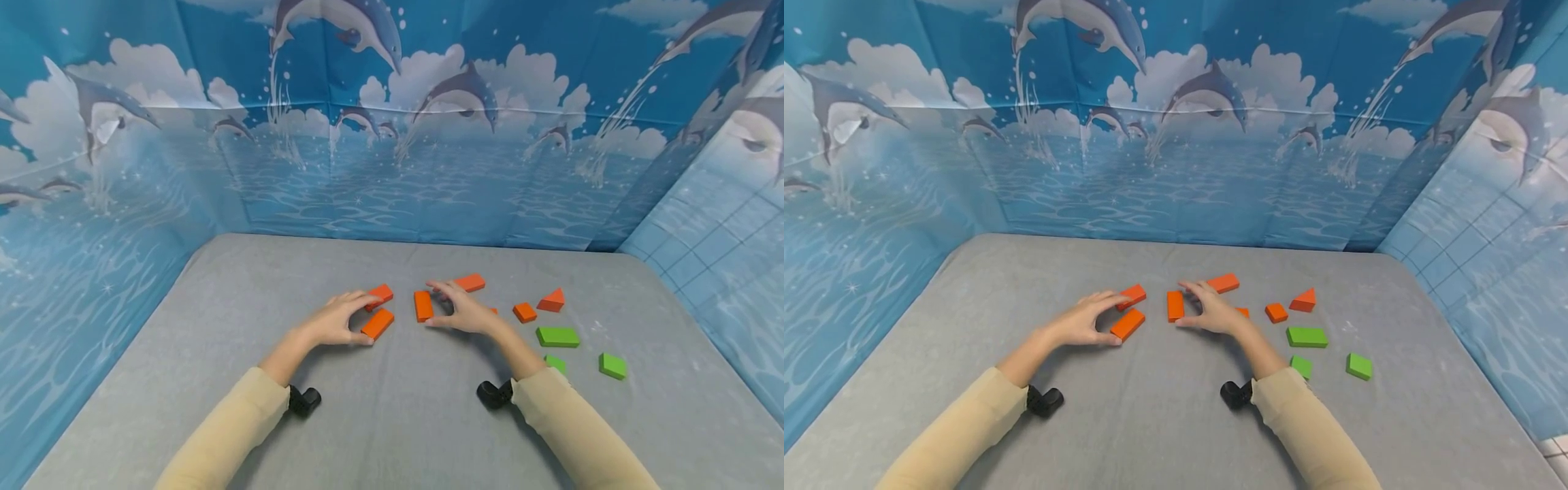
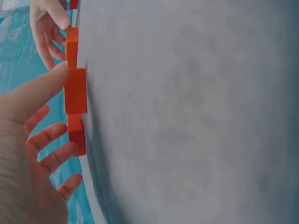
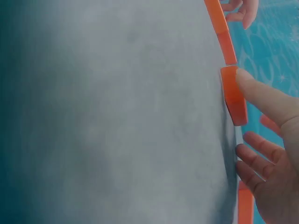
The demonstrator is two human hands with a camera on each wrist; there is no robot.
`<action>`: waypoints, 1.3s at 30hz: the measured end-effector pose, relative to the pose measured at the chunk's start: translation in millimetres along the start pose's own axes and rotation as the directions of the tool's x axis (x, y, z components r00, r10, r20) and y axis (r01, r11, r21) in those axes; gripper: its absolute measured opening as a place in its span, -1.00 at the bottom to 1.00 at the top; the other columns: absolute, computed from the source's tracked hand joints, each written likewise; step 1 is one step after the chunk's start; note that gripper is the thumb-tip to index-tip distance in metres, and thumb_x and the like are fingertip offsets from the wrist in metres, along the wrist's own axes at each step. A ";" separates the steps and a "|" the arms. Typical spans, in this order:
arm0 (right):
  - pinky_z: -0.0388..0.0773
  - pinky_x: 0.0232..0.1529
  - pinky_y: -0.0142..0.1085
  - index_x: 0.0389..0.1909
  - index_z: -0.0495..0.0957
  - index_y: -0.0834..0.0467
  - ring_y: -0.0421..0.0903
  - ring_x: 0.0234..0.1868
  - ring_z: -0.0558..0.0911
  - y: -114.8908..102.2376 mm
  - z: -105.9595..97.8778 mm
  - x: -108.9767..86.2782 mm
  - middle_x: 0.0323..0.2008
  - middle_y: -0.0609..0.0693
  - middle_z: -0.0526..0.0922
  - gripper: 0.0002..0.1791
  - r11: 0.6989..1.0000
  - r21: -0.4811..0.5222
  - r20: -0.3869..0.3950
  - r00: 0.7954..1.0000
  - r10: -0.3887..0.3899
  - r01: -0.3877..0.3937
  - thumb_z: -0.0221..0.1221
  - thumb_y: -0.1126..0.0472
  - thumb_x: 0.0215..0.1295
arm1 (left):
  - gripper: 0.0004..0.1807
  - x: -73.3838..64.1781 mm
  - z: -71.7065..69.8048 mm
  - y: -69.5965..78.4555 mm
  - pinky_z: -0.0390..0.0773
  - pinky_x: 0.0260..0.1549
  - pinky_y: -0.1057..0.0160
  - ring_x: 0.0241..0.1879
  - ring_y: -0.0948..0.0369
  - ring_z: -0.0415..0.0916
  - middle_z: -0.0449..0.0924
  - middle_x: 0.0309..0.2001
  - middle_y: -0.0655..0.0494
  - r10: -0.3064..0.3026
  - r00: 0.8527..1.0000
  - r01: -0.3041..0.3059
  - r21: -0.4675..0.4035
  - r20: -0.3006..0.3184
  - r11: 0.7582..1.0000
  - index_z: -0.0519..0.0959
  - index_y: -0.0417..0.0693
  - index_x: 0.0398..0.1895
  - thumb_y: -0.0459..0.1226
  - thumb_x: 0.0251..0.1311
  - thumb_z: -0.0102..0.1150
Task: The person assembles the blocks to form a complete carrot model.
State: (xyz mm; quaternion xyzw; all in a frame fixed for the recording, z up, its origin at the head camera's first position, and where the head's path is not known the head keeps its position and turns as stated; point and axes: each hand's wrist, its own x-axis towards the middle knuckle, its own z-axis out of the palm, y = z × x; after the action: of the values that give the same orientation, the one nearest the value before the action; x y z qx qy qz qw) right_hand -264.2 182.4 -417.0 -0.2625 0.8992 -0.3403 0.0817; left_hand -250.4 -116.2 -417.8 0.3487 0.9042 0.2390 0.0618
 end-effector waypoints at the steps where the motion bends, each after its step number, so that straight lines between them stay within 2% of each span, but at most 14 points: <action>1: 0.29 0.08 0.02 0.35 0.13 0.14 0.10 0.10 0.36 1.0 0.7 1.1 0.17 0.17 0.28 -0.14 1.000 0.008 0.002 1.000 0.004 -0.004 0.30 0.02 0.06 | -0.21 0.7 0.7 0.2 0.07 0.18 -0.09 0.24 0.06 0.17 0.28 0.23 0.07 0.013 1.000 -0.013 0.007 0.000 1.000 0.27 0.08 0.29 0.05 -0.04 0.30; 4: 0.28 0.08 0.01 0.34 0.17 0.15 0.08 0.11 0.34 2.6 1.7 2.9 0.16 0.17 0.30 -0.17 1.000 0.017 0.008 1.000 -0.001 0.000 0.30 0.03 0.07 | -0.23 2.4 3.1 1.2 0.11 0.15 -0.08 0.21 0.05 0.20 0.31 0.20 0.08 0.032 0.999 -0.033 0.032 0.023 0.999 0.27 0.05 0.29 0.03 -0.02 0.28; 9: 0.26 0.09 0.01 0.32 0.20 0.17 0.07 0.10 0.32 5.3 3.3 4.6 0.14 0.16 0.32 -0.19 1.000 0.023 0.010 1.000 -0.009 0.008 0.30 0.02 0.07 | -0.24 4.2 6.0 3.2 -0.04 0.22 -0.13 0.31 -0.06 0.04 0.25 0.26 0.08 0.004 0.997 -0.005 0.022 0.074 1.000 0.24 0.07 0.32 -0.01 0.02 0.26; 17: 0.25 0.09 -0.01 0.25 0.29 0.17 0.05 0.07 0.33 7.2 5.0 6.5 0.11 0.15 0.34 -0.25 0.999 0.030 0.002 1.000 0.009 -0.009 0.32 0.04 0.04 | -0.25 3.1 4.8 4.8 -0.04 0.21 -0.13 0.29 0.02 0.09 0.28 0.24 0.07 0.011 0.997 -0.011 0.006 0.076 1.000 0.24 0.01 0.32 -0.06 0.05 0.27; 22: 0.31 -0.03 -0.07 0.22 0.30 0.20 0.04 0.00 0.36 4.3 2.3 3.1 0.05 0.15 0.38 -0.27 0.998 0.066 -0.016 1.000 0.015 -0.014 0.33 0.06 0.03 | -0.26 3.0 3.1 5.6 -0.03 0.20 -0.16 0.29 0.02 0.09 0.28 0.24 0.07 0.010 0.997 -0.010 -0.006 0.076 1.000 0.24 0.01 0.31 -0.06 0.04 0.27; 31: 0.33 -0.06 -0.04 0.19 0.29 0.21 0.07 -0.01 0.36 -5.2 -8.3 -29.9 0.06 0.15 0.38 -0.29 0.997 0.080 0.013 1.000 -0.010 0.009 0.32 0.06 0.04 | -0.25 2.9 3.8 2.4 -0.06 0.21 -0.16 0.31 -0.01 0.05 0.27 0.25 0.07 0.006 0.997 -0.006 -0.002 0.081 1.000 0.24 0.01 0.32 -0.04 0.05 0.26; 39: 0.35 -0.11 -0.18 0.17 0.32 0.18 -0.02 -0.07 0.37 0.8 1.2 -56.9 -0.01 0.07 0.38 -0.31 0.996 0.090 -0.012 1.000 0.000 0.001 0.33 0.05 0.02 | -0.25 3.3 3.9 3.3 -0.05 0.21 -0.15 0.32 0.00 0.04 0.25 0.27 0.09 -0.006 0.996 0.007 -0.003 0.094 1.000 0.23 0.04 0.32 -0.04 0.04 0.27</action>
State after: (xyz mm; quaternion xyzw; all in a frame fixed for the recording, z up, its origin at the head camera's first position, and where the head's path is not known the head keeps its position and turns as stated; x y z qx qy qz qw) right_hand -215.9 212.2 -420.3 -0.2567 0.8835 -0.3819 0.0879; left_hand -249.9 -110.4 -419.5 0.3565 0.9010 0.2236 0.1057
